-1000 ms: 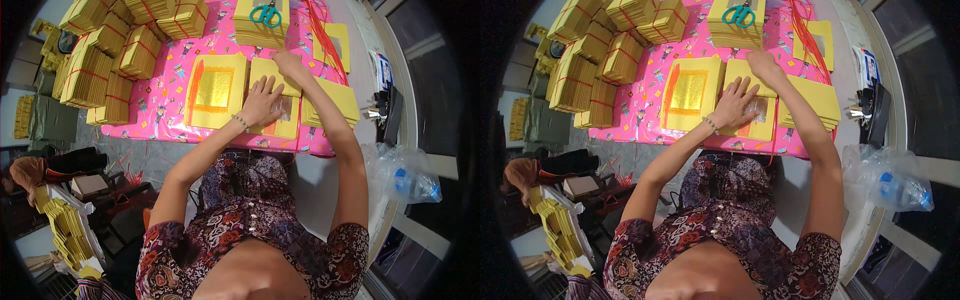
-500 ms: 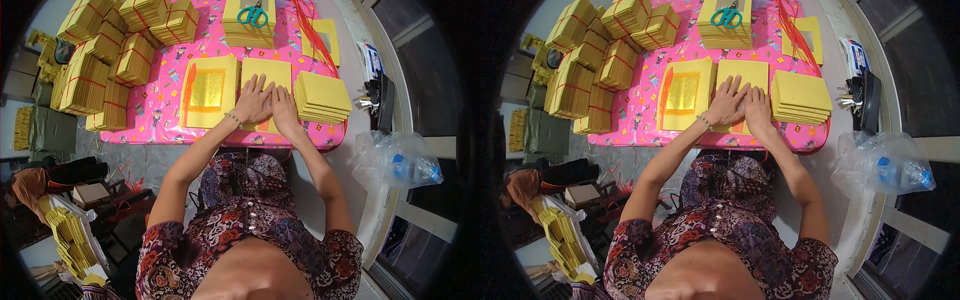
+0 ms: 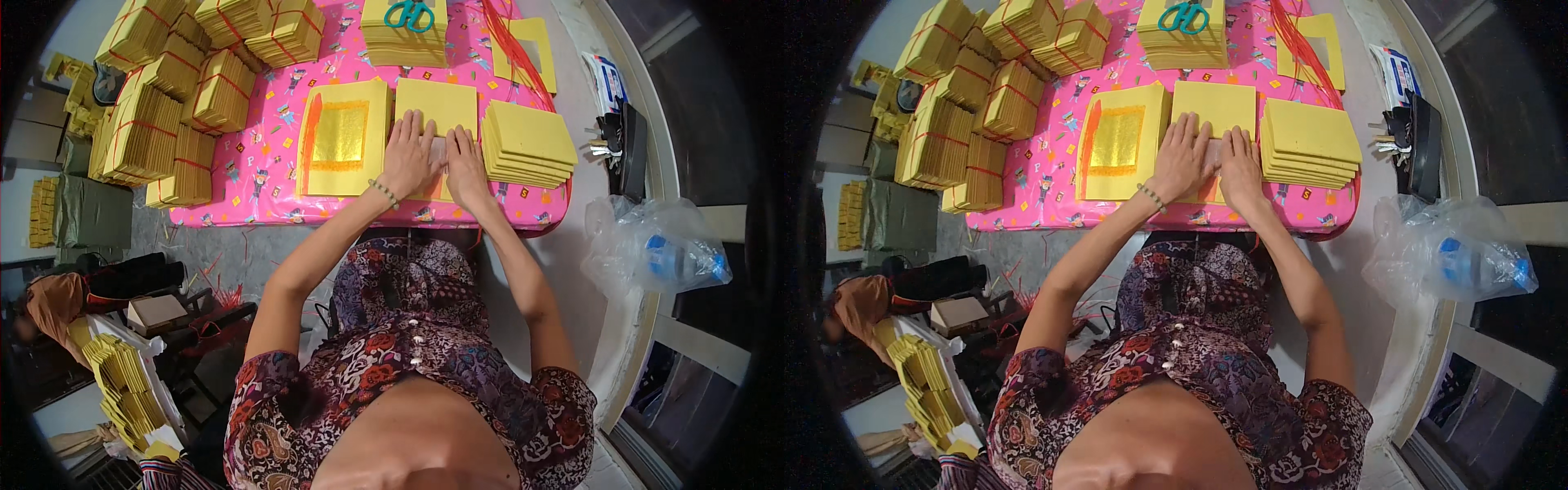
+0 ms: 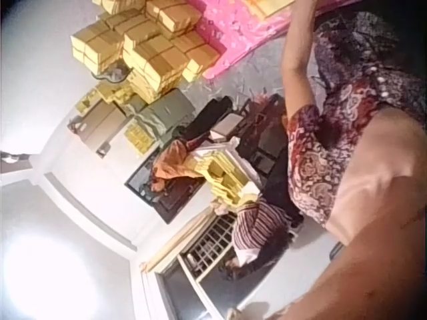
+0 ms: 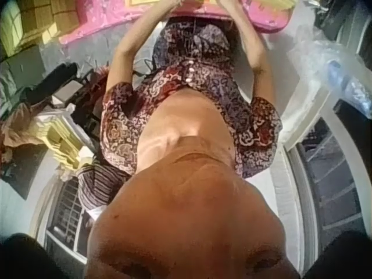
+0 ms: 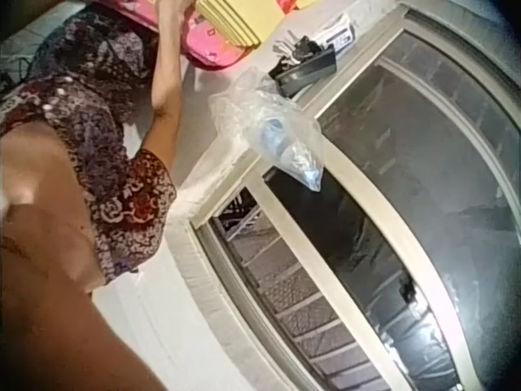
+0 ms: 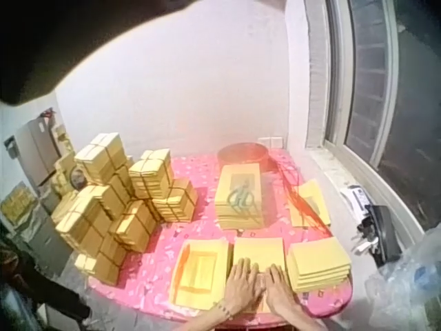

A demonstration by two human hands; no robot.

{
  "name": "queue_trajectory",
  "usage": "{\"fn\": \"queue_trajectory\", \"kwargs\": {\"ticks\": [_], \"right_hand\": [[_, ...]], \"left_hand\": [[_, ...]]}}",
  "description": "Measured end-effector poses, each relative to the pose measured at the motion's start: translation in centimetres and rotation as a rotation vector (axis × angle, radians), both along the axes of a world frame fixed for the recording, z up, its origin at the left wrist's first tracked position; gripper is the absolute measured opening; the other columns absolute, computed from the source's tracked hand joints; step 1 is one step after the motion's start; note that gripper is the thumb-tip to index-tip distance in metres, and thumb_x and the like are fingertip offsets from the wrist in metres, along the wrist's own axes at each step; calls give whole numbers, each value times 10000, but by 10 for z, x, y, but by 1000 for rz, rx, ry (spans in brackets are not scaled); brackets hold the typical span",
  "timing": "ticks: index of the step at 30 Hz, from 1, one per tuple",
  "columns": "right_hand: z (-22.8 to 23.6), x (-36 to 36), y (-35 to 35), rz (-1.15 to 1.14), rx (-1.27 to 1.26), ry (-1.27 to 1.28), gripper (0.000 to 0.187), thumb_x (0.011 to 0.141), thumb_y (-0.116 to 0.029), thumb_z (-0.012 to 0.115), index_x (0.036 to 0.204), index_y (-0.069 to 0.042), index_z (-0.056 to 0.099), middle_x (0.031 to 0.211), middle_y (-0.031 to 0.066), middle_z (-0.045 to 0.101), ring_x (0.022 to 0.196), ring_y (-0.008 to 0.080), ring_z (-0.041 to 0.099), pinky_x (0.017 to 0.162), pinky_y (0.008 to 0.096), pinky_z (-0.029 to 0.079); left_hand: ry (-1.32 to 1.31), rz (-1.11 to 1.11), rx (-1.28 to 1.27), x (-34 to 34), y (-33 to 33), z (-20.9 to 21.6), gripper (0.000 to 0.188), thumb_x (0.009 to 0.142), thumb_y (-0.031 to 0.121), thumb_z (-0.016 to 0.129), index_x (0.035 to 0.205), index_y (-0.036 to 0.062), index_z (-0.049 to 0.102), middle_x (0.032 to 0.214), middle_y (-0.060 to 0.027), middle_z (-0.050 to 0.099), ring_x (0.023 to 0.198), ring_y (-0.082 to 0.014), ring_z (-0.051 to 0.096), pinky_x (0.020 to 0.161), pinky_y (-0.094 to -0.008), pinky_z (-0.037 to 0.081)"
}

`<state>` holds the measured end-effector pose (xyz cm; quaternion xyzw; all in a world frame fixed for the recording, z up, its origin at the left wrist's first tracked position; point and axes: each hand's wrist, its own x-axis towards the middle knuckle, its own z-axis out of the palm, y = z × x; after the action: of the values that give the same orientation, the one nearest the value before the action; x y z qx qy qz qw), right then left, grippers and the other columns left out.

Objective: Folding and stacking sheets of yellow joss paper with foil centers.

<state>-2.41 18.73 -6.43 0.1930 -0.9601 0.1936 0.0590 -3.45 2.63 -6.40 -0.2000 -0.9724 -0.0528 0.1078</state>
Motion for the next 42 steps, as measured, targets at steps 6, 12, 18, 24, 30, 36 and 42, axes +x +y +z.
{"fn": "queue_trajectory", "kwargs": {"ticks": [6, 12, 18, 24, 30, 36, 42], "right_hand": [[5, -2, -5, -1, 19, 40, 563, 837, -63, 579, 1377, 5, 438, 1421, 267, 391, 1342, 440, 348, 1106, 512, 302], [2, -2, -4, -7, 89, 81, 530, 880, -55, 506, 1406, -76, 455, 1434, 276, 398, 1319, 476, 377, 1113, 533, 292], [-6, 5, -5, -84, 180, 158, 546, 895, -110, 515, 1434, -167, 450, 1441, 253, 403, 1299, 514, 380, 1108, 557, 283], [5, 5, -5, -41, 357, 178, 549, 903, -137, 510, 1445, -131, 427, 1436, 270, 399, 1319, 481, 368, 1109, 541, 280], [2, 3, -4, -22, 329, 118, 561, 892, -163, 551, 1432, -74, 428, 1427, 286, 405, 1318, 437, 377, 1116, 521, 268], [3, 1, -5, -24, 249, 87, 545, 906, -117, 509, 1442, -104, 415, 1431, 305, 388, 1293, 463, 407, 1086, 533, 327], [3, -1, -8, -14, 366, 210, 514, 880, -135, 549, 1389, -104, 485, 1392, 251, 468, 1204, 448, 487, 1009, 509, 393]], "left_hand": [[-48, 8, 26, 7, -3, -4, 780, 905, 525, 505, 1450, -12, 352, 1462, -305, 341, 1378, -457, 293, 1140, -509, 240], [-85, -13, -22, 8, -3, -5, 786, 914, 517, 476, 1457, -32, 332, 1466, -350, 305, 1376, -505, 268, 1145, -517, 235], [-79, -28, 3, 9, -3, 3, 772, 929, 515, 466, 1439, -53, 350, 1447, -366, 316, 1351, -519, 295, 1138, -518, 249], [18, -53, 45, 9, -7, 9, 729, 902, 489, 515, 1403, -32, 415, 1363, -306, 415, 1263, -455, 388, 1095, -488, 294], [-173, 26, -28, 12, 2, 21, 731, 888, 487, 523, 1416, -8, 420, 1361, -273, 431, 1253, -414, 395, 1108, -478, 272], [-18, 105, -69, 17, 13, -2, 670, 909, 393, 497, 1389, -68, 414, 1359, -307, 433, 1296, -469, 357, 1103, -483, 311], [0, 76, -129, 16, 12, -15, 661, 910, 351, 491, 1363, -124, 409, 1365, -332, 435, 1312, -493, 359, 1111, -486, 307]]}}
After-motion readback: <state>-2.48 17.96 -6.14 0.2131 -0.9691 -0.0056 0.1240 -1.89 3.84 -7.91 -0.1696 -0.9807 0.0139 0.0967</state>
